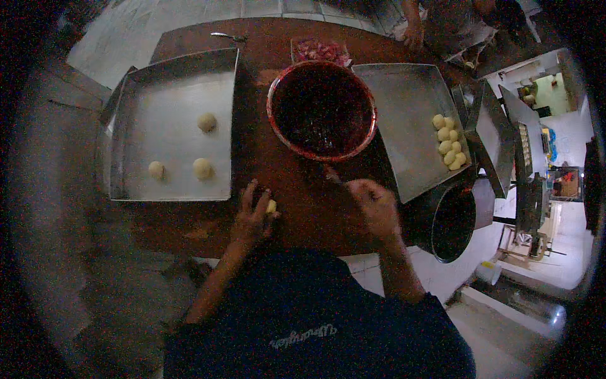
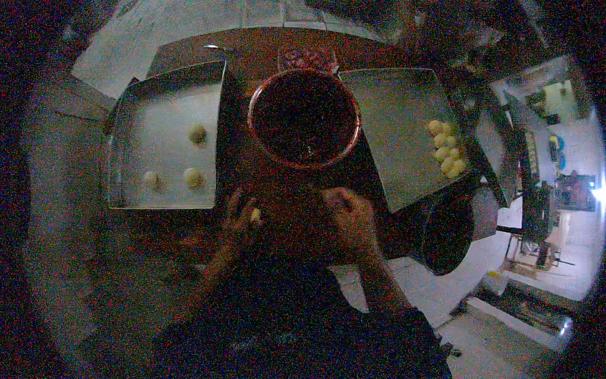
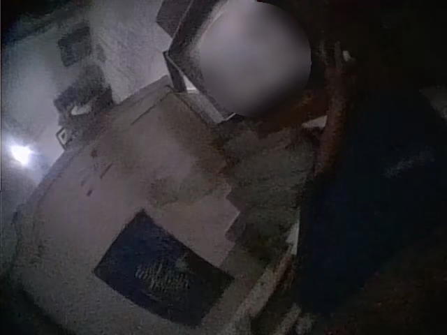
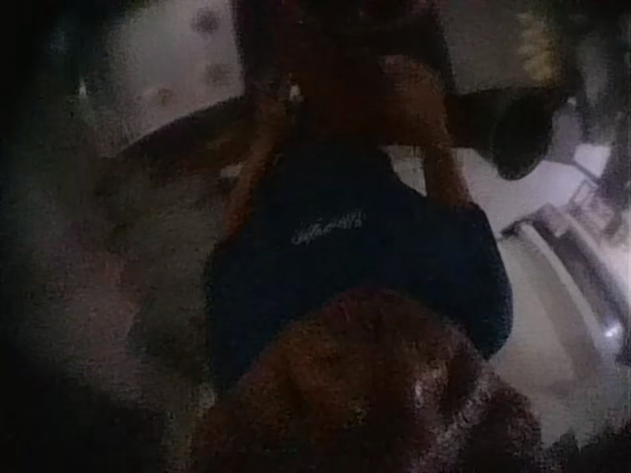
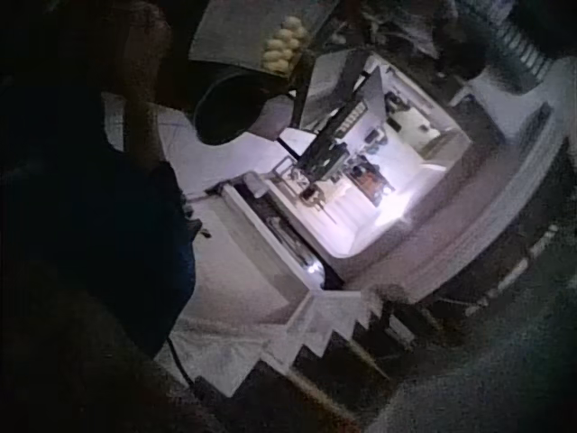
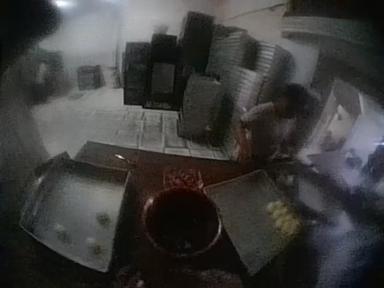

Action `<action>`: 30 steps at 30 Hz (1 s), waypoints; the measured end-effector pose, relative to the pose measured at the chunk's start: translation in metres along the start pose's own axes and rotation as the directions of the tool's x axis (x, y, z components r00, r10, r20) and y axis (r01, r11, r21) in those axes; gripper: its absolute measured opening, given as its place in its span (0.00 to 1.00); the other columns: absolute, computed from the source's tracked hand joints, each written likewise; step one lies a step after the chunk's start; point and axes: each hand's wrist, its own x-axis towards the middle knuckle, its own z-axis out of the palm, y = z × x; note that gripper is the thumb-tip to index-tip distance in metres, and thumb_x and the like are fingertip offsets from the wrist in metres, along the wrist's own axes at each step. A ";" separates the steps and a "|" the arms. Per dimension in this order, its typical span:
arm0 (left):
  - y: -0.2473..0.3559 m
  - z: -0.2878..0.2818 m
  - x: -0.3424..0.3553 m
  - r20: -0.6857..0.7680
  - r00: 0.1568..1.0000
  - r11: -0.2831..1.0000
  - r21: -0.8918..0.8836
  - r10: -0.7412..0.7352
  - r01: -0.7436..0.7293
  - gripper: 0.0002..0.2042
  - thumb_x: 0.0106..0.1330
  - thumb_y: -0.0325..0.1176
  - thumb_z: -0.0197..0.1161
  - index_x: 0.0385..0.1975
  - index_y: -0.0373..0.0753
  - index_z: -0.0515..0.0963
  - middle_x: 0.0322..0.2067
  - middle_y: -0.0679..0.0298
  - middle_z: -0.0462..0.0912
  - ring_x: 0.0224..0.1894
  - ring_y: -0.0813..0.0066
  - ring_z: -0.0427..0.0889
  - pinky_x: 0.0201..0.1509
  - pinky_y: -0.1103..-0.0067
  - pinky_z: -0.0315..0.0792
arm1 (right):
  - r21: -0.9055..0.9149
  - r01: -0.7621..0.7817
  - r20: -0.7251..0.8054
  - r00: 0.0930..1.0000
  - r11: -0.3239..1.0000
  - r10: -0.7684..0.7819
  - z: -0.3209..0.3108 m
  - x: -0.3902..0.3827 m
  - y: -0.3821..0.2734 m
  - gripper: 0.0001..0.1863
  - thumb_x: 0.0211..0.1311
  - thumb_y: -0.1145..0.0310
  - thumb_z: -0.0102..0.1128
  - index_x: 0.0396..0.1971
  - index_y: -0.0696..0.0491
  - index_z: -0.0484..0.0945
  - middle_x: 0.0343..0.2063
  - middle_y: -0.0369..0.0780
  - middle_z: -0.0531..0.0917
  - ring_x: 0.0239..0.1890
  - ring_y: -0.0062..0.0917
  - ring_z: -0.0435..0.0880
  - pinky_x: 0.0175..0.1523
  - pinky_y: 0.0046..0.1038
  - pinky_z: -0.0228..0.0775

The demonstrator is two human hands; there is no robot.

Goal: The person prepares bread rolls by hand by flattening dough portions, adding a red filling from a bowl with a spoon, and pinching the dough to seal it before placing the rolls onto a metal baking tray.

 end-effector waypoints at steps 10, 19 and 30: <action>0.008 -0.055 -0.024 0.056 0.996 0.998 0.015 0.067 -0.068 0.40 0.67 0.48 0.69 0.72 0.31 0.60 0.72 0.38 0.59 0.72 0.38 0.63 0.75 0.46 0.60 | -0.465 0.279 0.004 0.950 0.840 -0.313 -0.035 0.022 -0.107 0.13 0.65 0.70 0.65 0.48 0.53 0.87 0.37 0.41 0.89 0.36 0.26 0.85 0.46 0.28 0.76; 0.015 -0.084 -0.008 0.090 0.996 1.000 0.006 0.000 0.000 0.40 0.66 0.48 0.70 0.71 0.30 0.61 0.72 0.42 0.61 0.72 0.41 0.66 0.74 0.51 0.64 | -0.805 0.561 0.473 0.803 0.194 -0.362 -0.036 0.131 -0.113 0.09 0.53 0.63 0.70 0.26 0.53 0.84 0.27 0.48 0.85 0.31 0.49 0.85 0.36 0.48 0.75; 0.028 -0.071 0.017 0.063 0.996 0.998 -0.009 -0.057 0.058 0.42 0.62 0.49 0.74 0.70 0.32 0.64 0.73 0.49 0.64 0.68 0.43 0.71 0.67 0.61 0.75 | -0.581 0.572 0.661 0.747 0.579 -0.075 -0.076 0.167 -0.124 0.13 0.53 0.59 0.64 0.26 0.54 0.86 0.23 0.50 0.84 0.27 0.47 0.85 0.36 0.45 0.76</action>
